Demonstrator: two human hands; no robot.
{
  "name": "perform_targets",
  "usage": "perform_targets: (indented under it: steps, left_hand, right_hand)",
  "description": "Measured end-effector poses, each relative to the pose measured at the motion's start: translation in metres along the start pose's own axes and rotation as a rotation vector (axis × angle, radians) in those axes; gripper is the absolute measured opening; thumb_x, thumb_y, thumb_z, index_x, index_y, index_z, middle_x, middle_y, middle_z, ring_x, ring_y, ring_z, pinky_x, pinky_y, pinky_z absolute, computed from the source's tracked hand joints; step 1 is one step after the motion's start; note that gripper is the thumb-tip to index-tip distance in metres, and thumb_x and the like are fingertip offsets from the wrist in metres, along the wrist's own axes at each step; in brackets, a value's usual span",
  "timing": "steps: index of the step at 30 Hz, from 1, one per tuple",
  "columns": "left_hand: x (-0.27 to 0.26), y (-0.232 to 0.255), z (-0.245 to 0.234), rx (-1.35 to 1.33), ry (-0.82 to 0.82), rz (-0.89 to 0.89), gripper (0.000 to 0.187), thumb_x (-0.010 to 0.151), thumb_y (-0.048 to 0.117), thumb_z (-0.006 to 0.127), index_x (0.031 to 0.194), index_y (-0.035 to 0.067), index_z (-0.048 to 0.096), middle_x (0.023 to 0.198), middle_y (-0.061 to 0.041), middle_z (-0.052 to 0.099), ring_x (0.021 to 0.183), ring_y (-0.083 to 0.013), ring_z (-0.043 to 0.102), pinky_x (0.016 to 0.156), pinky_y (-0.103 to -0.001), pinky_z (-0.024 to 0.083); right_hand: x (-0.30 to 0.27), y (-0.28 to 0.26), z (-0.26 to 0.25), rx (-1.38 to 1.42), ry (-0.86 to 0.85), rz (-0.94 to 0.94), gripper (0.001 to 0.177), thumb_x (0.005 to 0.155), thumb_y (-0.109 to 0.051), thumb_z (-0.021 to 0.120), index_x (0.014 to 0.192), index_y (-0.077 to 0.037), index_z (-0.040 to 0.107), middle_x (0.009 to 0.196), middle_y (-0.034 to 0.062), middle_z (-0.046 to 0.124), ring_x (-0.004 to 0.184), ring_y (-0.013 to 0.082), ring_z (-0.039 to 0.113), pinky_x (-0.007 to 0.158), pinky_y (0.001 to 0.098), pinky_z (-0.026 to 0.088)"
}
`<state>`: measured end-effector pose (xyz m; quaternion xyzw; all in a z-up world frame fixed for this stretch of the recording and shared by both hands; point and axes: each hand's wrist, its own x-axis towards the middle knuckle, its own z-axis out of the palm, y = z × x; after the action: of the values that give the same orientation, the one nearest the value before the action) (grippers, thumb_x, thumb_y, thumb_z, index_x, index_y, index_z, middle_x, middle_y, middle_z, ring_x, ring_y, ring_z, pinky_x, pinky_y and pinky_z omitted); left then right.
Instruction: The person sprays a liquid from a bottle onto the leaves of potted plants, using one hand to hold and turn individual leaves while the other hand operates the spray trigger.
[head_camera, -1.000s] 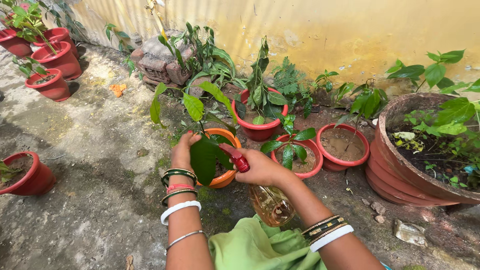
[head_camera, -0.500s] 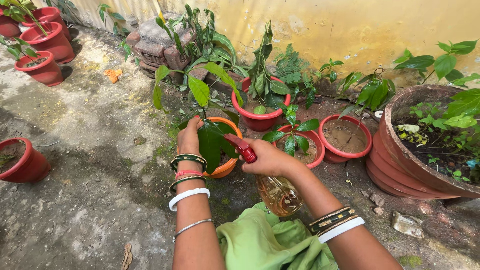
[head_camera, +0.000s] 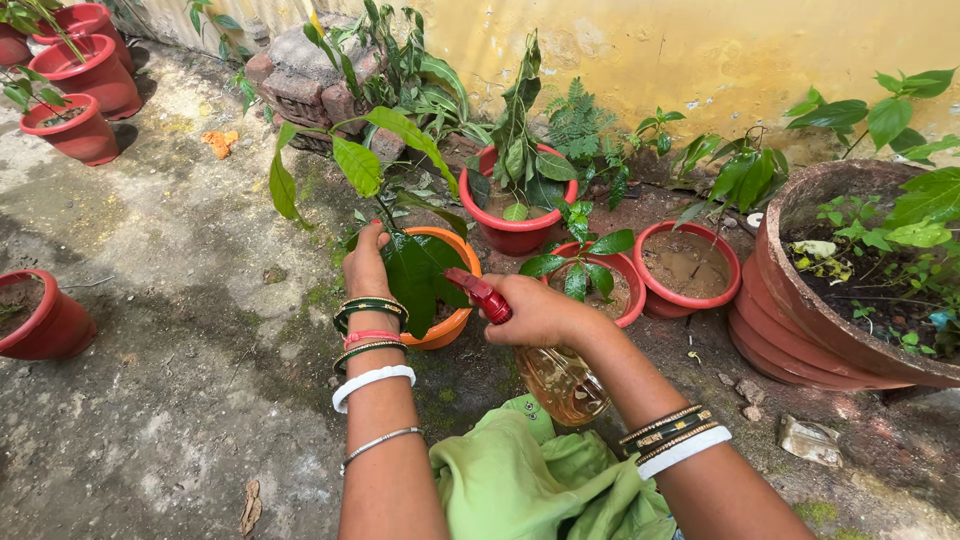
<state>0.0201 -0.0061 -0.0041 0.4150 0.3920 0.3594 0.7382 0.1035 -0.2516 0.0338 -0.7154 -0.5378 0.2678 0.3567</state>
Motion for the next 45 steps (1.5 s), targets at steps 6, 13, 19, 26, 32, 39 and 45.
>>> perform_targets:
  steps: [6, 13, 19, 26, 32, 39, 45]
  left_hand:
    - [-0.002, 0.002, 0.0, -0.016, 0.023, 0.016, 0.057, 0.081, 0.039, 0.07, 0.111, -0.009, 0.069, 0.095, -0.014, 0.071, 0.072, -0.0209, 0.069, 0.069, -0.033, 0.058]
    - [-0.002, 0.004, 0.002, -0.019, 0.043, 0.023, 0.055, 0.08, 0.039, 0.07, 0.109, -0.008, 0.069, 0.096, -0.013, 0.072, 0.072, -0.0203, 0.07, 0.07, -0.033, 0.059]
    - [0.005, -0.006, 0.002, -0.029, 0.039, 0.023, 0.052, 0.081, 0.036, 0.071, 0.106, -0.009, 0.07, 0.091, -0.012, 0.071, 0.07, -0.0205, 0.067, 0.066, -0.033, 0.057]
    - [0.012, -0.014, 0.011, 0.191, 0.121, 0.063, 0.036, 0.082, 0.034, 0.07, 0.09, 0.0, 0.076, 0.082, -0.005, 0.074, 0.067, -0.0144, 0.066, 0.065, -0.029, 0.052]
    - [0.013, -0.008, 0.017, 0.064, 0.238, 0.264, 0.024, 0.086, 0.026, 0.067, 0.086, 0.003, 0.073, 0.079, -0.002, 0.071, 0.07, -0.0106, 0.061, 0.069, -0.029, 0.05]
    - [-0.024, 0.044, 0.023, -0.252, 0.189, 0.46, 0.026, 0.089, 0.029, 0.06, 0.092, 0.006, 0.072, 0.096, -0.005, 0.075, 0.097, -0.0143, 0.067, 0.093, -0.03, 0.047]
    - [-0.067, 0.079, 0.039, -0.127, 0.106, 0.194, 0.03, 0.082, 0.039, 0.061, 0.097, 0.014, 0.071, 0.102, 0.0, 0.074, 0.1, -0.0131, 0.06, 0.093, -0.039, 0.038]
  right_hand:
    - [-0.004, -0.001, -0.002, -0.167, -0.097, 0.045, 0.051, 0.072, -0.02, 0.078, 0.117, -0.004, 0.061, 0.089, 0.0097, 0.068, 0.081, 0.0219, 0.067, 0.078, 0.0362, 0.054]
    - [-0.007, 0.003, -0.004, -0.113, -0.087, 0.071, 0.055, 0.069, -0.019, 0.078, 0.119, -0.005, 0.061, 0.09, 0.0081, 0.069, 0.081, 0.0214, 0.068, 0.077, 0.0356, 0.055]
    - [-0.004, 0.006, -0.001, -0.022, -0.067, 0.031, 0.054, 0.07, -0.019, 0.077, 0.119, -0.003, 0.061, 0.093, 0.0062, 0.071, 0.083, 0.0184, 0.068, 0.079, 0.0338, 0.056]
    - [0.005, -0.02, -0.004, 0.228, 0.065, -0.089, 0.079, 0.079, -0.035, 0.082, 0.145, -0.008, 0.047, 0.097, 0.0006, 0.064, 0.087, 0.0125, 0.061, 0.079, 0.0296, 0.053]
    - [0.013, -0.033, -0.011, 0.499, 0.048, 0.003, 0.069, 0.082, -0.031, 0.078, 0.14, -0.007, 0.05, 0.103, -0.0003, 0.065, 0.093, 0.0094, 0.063, 0.077, 0.032, 0.057]
    - [0.009, -0.049, -0.027, 0.755, 0.152, -0.199, 0.084, 0.084, -0.026, 0.079, 0.154, -0.018, 0.034, 0.122, -0.0019, 0.058, 0.107, 0.0102, 0.06, 0.082, 0.0309, 0.056]
    - [-0.002, -0.081, -0.04, 0.733, 0.22, -0.096, 0.078, 0.086, -0.034, 0.074, 0.153, -0.016, 0.038, 0.127, -0.0018, 0.059, 0.112, 0.0089, 0.062, 0.08, 0.0334, 0.062]
